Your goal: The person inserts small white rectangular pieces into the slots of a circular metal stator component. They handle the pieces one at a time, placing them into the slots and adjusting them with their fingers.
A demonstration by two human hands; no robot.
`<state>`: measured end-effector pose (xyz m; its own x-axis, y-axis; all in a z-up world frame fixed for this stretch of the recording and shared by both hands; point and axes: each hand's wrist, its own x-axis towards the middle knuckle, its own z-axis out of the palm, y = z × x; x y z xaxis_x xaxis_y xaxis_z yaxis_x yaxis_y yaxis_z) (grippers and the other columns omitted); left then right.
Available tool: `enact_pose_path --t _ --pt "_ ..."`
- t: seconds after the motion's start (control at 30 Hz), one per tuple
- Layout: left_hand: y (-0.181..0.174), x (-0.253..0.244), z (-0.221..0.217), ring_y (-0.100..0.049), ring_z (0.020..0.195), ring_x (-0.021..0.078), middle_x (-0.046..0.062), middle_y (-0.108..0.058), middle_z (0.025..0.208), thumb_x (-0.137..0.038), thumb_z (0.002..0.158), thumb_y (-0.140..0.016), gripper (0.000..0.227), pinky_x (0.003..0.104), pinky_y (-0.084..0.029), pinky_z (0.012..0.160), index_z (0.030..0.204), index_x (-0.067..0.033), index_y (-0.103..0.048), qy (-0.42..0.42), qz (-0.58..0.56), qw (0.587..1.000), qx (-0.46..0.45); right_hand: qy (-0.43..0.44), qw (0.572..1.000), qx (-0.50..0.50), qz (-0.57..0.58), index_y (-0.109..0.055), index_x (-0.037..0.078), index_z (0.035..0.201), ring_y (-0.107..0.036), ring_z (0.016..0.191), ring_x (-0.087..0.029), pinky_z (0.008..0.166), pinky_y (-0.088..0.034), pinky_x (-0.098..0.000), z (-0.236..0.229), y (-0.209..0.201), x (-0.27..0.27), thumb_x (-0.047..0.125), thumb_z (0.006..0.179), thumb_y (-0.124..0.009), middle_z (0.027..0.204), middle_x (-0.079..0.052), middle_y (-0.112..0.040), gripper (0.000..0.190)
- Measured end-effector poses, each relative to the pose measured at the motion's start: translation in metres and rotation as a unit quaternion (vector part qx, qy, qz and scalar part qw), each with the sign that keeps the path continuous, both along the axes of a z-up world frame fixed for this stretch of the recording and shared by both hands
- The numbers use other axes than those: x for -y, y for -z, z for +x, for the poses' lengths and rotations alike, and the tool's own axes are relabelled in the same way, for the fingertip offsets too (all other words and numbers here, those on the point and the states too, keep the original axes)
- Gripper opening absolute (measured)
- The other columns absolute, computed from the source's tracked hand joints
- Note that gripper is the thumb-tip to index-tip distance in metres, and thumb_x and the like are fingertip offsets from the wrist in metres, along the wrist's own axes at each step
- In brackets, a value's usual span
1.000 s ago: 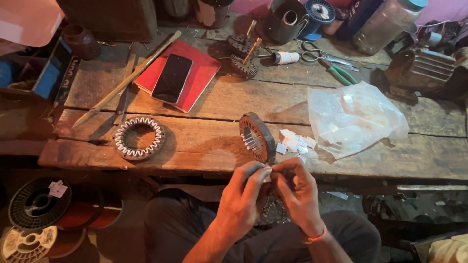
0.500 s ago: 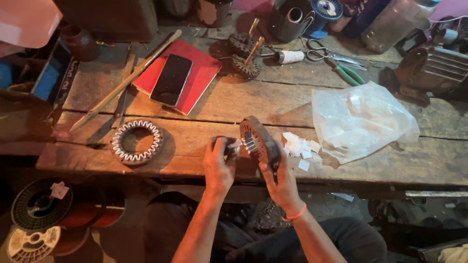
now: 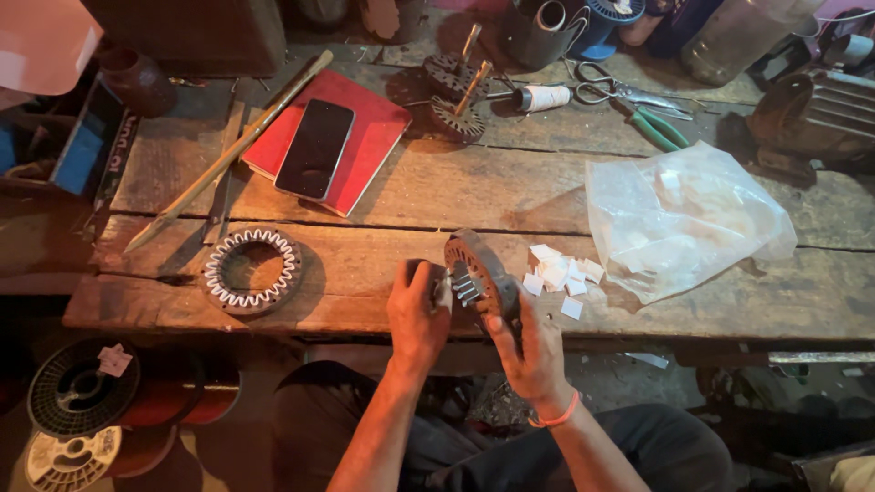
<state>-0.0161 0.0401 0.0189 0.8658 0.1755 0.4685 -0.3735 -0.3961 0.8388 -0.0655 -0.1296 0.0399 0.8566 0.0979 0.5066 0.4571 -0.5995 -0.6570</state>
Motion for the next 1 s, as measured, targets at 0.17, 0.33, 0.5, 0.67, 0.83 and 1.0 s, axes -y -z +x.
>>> enact_pose_path --t 0.17,0.33,0.5,0.67,0.83,1.0 --pt "-0.004 0.003 -0.004 -0.063 0.094 0.0402 0.019 -0.061 0.101 0.011 0.079 -0.062 0.026 0.044 -0.053 0.078 0.102 -0.0010 -0.065 0.000 0.067 0.994 0.083 -0.003 0.999 -0.013 0.037 -0.048 0.001 0.144 -0.074 0.082 -0.019 0.071 -0.058 -0.0335 0.002 0.001 0.004 0.019 0.105 -0.059 0.102 -0.009 -0.077 0.045" --pt "-0.005 0.006 -0.011 -0.065 0.096 0.0383 0.019 -0.064 0.106 0.011 0.080 -0.060 0.035 0.042 -0.054 0.081 0.113 -0.0003 -0.067 -0.005 0.055 0.992 0.110 -0.001 0.997 -0.043 0.061 -0.046 0.000 0.146 -0.073 0.083 -0.023 0.074 -0.057 -0.0354 0.001 -0.002 0.006 0.020 0.105 -0.056 0.104 -0.011 -0.075 0.046" --pt "0.002 0.015 -0.006 -0.069 0.097 0.0368 0.016 -0.065 0.109 0.009 0.092 -0.063 0.027 0.040 -0.056 0.081 0.116 -0.0024 -0.067 -0.036 0.035 0.993 0.111 0.003 0.999 -0.030 0.032 -0.045 0.003 0.147 -0.073 0.085 -0.021 0.076 -0.056 -0.0346 0.002 -0.001 0.007 0.021 0.105 -0.057 0.103 -0.010 -0.076 0.047" --pt "0.013 0.017 -0.007 -0.072 0.097 0.0296 0.016 -0.064 0.114 0.007 0.090 -0.068 0.027 0.034 -0.059 0.080 0.116 -0.0008 -0.063 -0.015 -0.116 0.992 0.042 0.010 0.994 -0.096 0.059 -0.045 0.004 0.148 -0.067 0.071 -0.021 0.069 -0.053 -0.0333 0.002 -0.002 0.010 0.020 0.103 -0.056 0.099 -0.008 -0.078 0.049" --pt "0.020 0.019 -0.005 -0.073 0.092 0.0229 0.012 -0.066 0.106 0.007 0.090 -0.069 0.021 0.031 -0.059 0.077 0.110 -0.0010 -0.067 -0.023 -0.140 0.990 -0.012 -0.024 0.996 -0.046 0.066 -0.044 0.002 0.148 -0.073 0.083 -0.018 0.076 -0.056 -0.0306 0.000 -0.006 0.007 0.018 0.106 -0.054 0.112 -0.009 -0.078 0.045" --pt "0.020 0.023 -0.005 -0.071 0.091 0.0313 0.014 -0.070 0.104 0.005 0.091 -0.068 0.016 0.035 -0.056 0.077 0.106 -0.0014 -0.070 -0.056 -0.046 0.997 0.031 -0.035 0.993 -0.082 0.071 -0.046 0.002 0.145 -0.076 0.086 -0.017 0.075 -0.058 -0.0311 0.000 -0.007 0.007 0.019 0.104 -0.055 0.109 -0.008 -0.078 0.044"
